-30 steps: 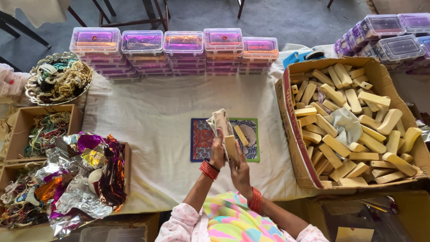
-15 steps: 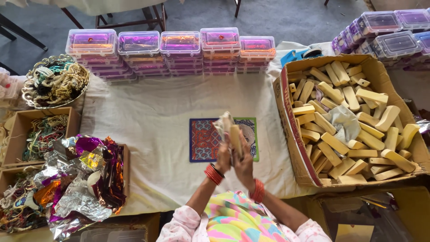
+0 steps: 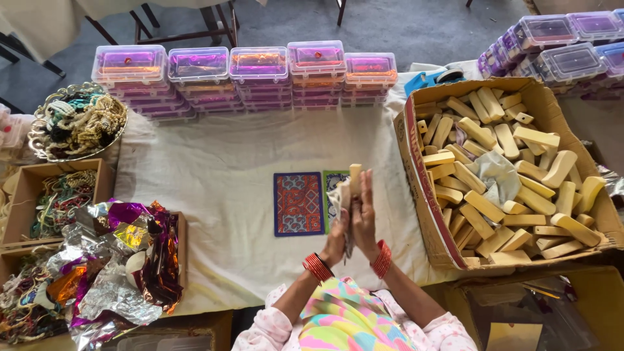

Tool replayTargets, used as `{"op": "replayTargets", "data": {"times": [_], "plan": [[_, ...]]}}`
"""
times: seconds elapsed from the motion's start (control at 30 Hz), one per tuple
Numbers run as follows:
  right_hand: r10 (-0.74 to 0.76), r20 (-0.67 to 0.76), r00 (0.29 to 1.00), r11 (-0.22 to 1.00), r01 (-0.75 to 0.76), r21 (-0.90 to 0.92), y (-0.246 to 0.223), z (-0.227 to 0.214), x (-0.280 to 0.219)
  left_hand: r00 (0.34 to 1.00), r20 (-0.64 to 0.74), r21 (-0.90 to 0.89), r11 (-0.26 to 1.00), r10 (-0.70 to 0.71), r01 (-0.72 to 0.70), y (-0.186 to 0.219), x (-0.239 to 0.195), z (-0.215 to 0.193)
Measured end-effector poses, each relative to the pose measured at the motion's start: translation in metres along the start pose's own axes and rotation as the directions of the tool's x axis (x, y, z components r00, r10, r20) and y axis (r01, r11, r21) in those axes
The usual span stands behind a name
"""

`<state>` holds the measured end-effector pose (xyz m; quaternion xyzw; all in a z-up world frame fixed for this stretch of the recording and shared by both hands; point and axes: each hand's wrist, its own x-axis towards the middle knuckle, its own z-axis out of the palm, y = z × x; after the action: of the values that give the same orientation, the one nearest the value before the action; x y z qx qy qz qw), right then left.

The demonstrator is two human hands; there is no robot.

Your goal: The person picks up a wooden block from a cardboard box and wipes it with a white cloth. They continue to wipe the block on all sides before placing it on the table. The person then picks up another block and repeats the wiping process.

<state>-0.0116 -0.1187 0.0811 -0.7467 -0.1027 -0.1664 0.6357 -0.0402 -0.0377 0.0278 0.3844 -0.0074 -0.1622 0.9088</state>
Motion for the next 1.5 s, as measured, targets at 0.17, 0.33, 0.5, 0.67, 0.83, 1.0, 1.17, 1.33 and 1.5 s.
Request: {"op": "replayTargets", "data": {"times": [0.17,0.33,0.5,0.67,0.83,1.0,1.17,1.33,1.5], "plan": [[0.058,0.13,0.99,0.997,-0.064,0.047,0.013,0.014,-0.061,0.99,-0.143,-0.062,0.998,0.017,-0.026,-0.017,0.026,-0.077],[0.029,0.205,0.978,0.998,-0.039,0.047,0.02,0.016,-0.047,0.971,-0.236,-0.082,0.995,0.028,-0.049,-0.012,0.014,-0.063],[0.178,0.048,0.983,0.972,-0.183,0.149,0.054,-0.003,0.033,0.981,-0.037,-0.208,0.962,-0.19,0.178,-0.031,-0.012,-0.034],[0.296,0.444,0.845,0.393,-0.532,0.75,0.157,-0.012,-0.001,0.99,-0.016,-0.219,0.967,-0.138,0.132,0.003,-0.032,-0.032],[0.651,0.552,0.521,0.073,-0.767,0.638,0.267,0.001,-0.062,0.983,-0.131,-0.356,0.931,-0.127,0.073,0.037,-0.041,-0.037],[0.723,0.428,0.542,0.123,-0.711,0.692,0.295,0.013,-0.057,0.969,-0.245,-0.451,0.889,-0.031,-0.085,0.027,-0.038,-0.066],[0.535,0.046,0.844,0.795,-0.52,0.312,0.306,0.011,-0.044,0.961,-0.274,-0.465,0.879,-0.029,-0.106,0.03,-0.04,-0.069],[0.103,0.031,0.994,0.795,-0.063,-0.603,0.257,-0.002,-0.03,0.96,-0.278,-0.457,0.884,-0.041,-0.094,0.029,-0.039,-0.071],[0.162,0.286,0.944,0.673,0.106,-0.732,0.257,-0.019,-0.039,0.972,-0.206,-0.481,0.877,-0.111,-0.002,0.025,-0.041,-0.069]]}}
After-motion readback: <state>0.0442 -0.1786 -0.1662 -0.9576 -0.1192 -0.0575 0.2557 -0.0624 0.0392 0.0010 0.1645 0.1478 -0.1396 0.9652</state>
